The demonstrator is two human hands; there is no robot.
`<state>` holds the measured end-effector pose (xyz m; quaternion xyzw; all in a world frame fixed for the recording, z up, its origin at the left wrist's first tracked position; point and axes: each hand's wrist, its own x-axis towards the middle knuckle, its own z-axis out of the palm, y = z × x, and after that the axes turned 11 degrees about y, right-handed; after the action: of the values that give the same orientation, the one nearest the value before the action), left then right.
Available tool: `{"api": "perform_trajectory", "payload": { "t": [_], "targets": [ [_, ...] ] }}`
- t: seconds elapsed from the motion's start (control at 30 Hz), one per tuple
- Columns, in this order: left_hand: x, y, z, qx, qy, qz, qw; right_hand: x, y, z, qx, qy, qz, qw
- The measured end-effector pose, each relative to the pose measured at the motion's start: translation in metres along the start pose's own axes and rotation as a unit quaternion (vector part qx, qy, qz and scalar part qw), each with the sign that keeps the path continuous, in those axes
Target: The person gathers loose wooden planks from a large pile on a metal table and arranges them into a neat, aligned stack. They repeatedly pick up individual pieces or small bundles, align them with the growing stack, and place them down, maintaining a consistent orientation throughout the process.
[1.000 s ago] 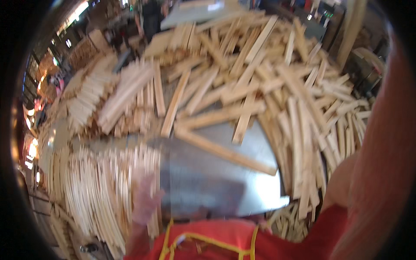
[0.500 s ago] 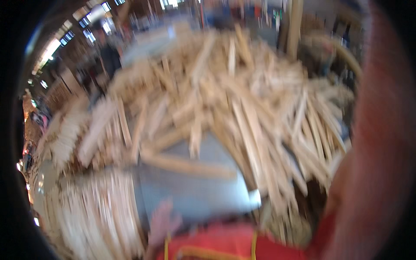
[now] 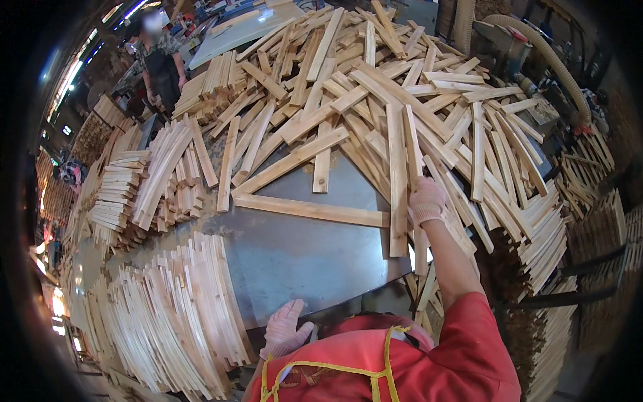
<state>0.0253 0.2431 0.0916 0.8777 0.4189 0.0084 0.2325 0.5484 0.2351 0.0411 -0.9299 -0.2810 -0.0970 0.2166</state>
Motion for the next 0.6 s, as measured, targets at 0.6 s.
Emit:
{"api": "perform_trajectory", "payload": {
  "t": [0.6],
  "targets": [
    [-0.034,-0.076,0.000,-0.091,0.012,-0.043,0.995,-0.184,-0.100,0.033,0.328,0.034,0.068,0.942]
  ]
}}
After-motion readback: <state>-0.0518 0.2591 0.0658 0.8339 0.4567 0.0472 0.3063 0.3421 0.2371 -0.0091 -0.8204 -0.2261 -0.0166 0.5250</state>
